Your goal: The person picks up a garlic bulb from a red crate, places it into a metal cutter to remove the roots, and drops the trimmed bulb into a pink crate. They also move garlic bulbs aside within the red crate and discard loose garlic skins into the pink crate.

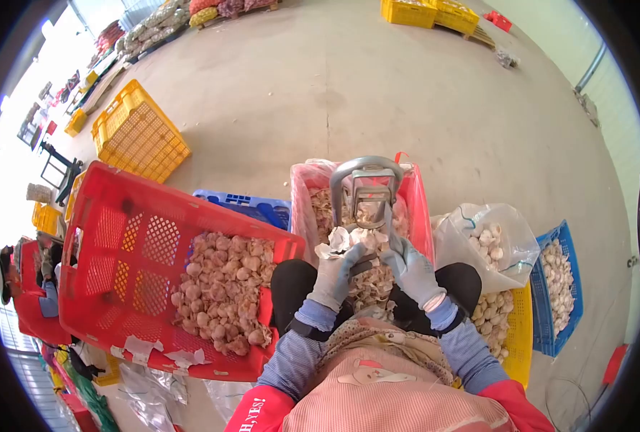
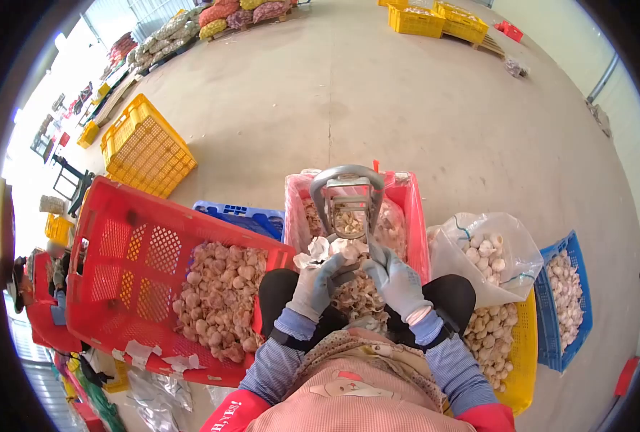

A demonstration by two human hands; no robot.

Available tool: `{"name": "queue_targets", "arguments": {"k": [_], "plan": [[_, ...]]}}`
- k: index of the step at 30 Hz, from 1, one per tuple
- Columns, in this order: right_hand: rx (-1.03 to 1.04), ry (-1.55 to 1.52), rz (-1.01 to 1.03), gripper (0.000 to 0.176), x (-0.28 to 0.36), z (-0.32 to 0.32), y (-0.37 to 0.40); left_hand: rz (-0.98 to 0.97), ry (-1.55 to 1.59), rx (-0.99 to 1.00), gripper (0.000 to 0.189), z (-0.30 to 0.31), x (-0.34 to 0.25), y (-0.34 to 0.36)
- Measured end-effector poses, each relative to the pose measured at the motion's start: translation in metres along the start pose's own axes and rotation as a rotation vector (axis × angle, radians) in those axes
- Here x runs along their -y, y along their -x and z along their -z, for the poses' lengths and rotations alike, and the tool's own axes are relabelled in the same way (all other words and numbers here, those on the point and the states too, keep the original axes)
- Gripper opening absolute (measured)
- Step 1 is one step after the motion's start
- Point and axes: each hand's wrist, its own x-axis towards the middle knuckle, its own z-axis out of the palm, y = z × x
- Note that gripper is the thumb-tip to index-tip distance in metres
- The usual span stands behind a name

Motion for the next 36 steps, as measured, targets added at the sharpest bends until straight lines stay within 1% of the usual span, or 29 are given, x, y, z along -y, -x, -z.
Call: {"name": "queue_targets", "arguments": {"k": [1,3,4,5,7,8,10,11,12,13,16,17,18,20,21,22,25,26,27,29,30,31,32,33,34,35,36], "plan": [[-0.082,0.038,0.085,0.049,0.004,0.004,0.003,0.001,0.031,0.037,0.054,0.001,-0.001,0.001],[-0.244,0.118,0.244,0.049,0.015,0.015,0.014,-0.002,-0.028,0.030,0.054,-0.008,-0.013,0.016],[-0.308,0.116,0.357,0.049,0.026,0.027,0.023,0.007,-0.061,0.031,0.054,-0.008,-0.014,0.023],[-0.304,0.048,0.362,0.048,0.030,0.030,0.031,0.020,-0.093,0.032,0.054,-0.007,-0.011,0.030],[-0.304,-0.089,0.363,0.044,0.035,0.033,0.050,0.086,-0.035,0.083,0.052,-0.005,-0.001,0.044],[-0.362,-0.078,0.383,0.034,0.047,0.034,0.054,0.136,-0.016,0.125,0.052,-0.004,0.004,0.051],[-0.168,-0.401,0.172,0.027,0.020,0.019,0.060,0.211,0.006,0.222,0.050,0.001,0.016,0.058],[-0.070,-0.565,0.069,0.024,0.009,0.014,0.063,0.218,0.016,0.214,0.051,-0.002,0.018,0.063],[-0.214,-0.264,0.108,0.020,0.007,0.018,0.062,0.222,0.027,0.204,0.051,-0.006,0.020,0.069],[-0.244,-0.279,0.070,0.018,-0.008,0.012,0.062,0.219,0.037,0.194,0.051,-0.011,0.020,0.073],[0.052,-0.813,-0.040,0.028,-0.023,0.012,0.077,0.175,0.083,0.228,0.059,-0.021,0.017,0.082],[0.173,-1.015,-0.089,0.032,0.001,0.026,0.086,0.162,0.102,0.238,0.061,-0.023,0.019,0.085],[0.295,-1.212,-0.137,0.036,0.014,0.033,0.093,0.132,0.029,0.184,0.057,-0.025,0.023,0.087],[0.203,-1.163,-0.211,0.044,0.012,0.024,0.100,-0.081,-0.387,0.167,0.053,-0.034,0.021,0.090],[0.154,-1.140,-0.249,0.049,0.012,0.022,0.103,0.001,-0.339,0.115,0.044,-0.033,0.024,0.089],[0.168,-1.255,-0.320,0.051,0.011,0.027,0.107,0.080,-0.288,0.058,0.037,-0.033,0.027,0.088],[0.209,-1.162,-0.330,0.049,0.001,0.038,0.109,0.188,-0.142,0.102,0.032,-0.020,0.037,0.083],[0.169,-1.128,-0.271,0.044,-0.005,0.036,0.109,0.119,-0.174,0.066,0.032,-0.039,0.032,0.087],[0.067,-1.090,-0.230,0.044,-0.012,0.040,0.109,0.085,-0.191,0.067,0.032,-0.035,0.037,0.082],[-0.118,-1.001,-0.147,0.045,-0.025,0.058,0.105,0.008,-0.140,-0.006,0.029,-0.033,0.027,0.077],[-0.220,-1.188,-0.187,0.040,-0.028,0.076,0.102,-0.043,-0.110,-0.067,0.028,-0.039,0.013,0.079],[-0.346,-1.010,-0.125,0.036,-0.037,0.096,0.094,-0.094,-0.081,-0.132,0.027,-0.041,-0.003,0.080],[-0.500,-0.999,-0.091,0.043,-0.059,0.104,0.089,-0.165,-0.119,-0.246,0.025,-0.030,-0.016,0.079],[-0.608,-0.977,-0.147,0.038,-0.067,0.120,0.083,-0.239,-0.158,-0.363,0.024,-0.014,-0.031,0.080],[-0.715,-0.952,-0.205,0.034,-0.076,0.137,0.078,-0.307,-0.096,-0.393,0.024,0.011,-0.044,0.082],[-0.761,-0.361,-0.272,0.030,-0.121,0.142,0.068,-0.380,-0.033,-0.432,0.023,0.041,-0.055,0.087],[-0.701,0.153,-0.185,0.029,-0.162,0.148,0.068,-0.438,-0.026,-0.440,0.026,0.072,-0.070,0.095]]}}
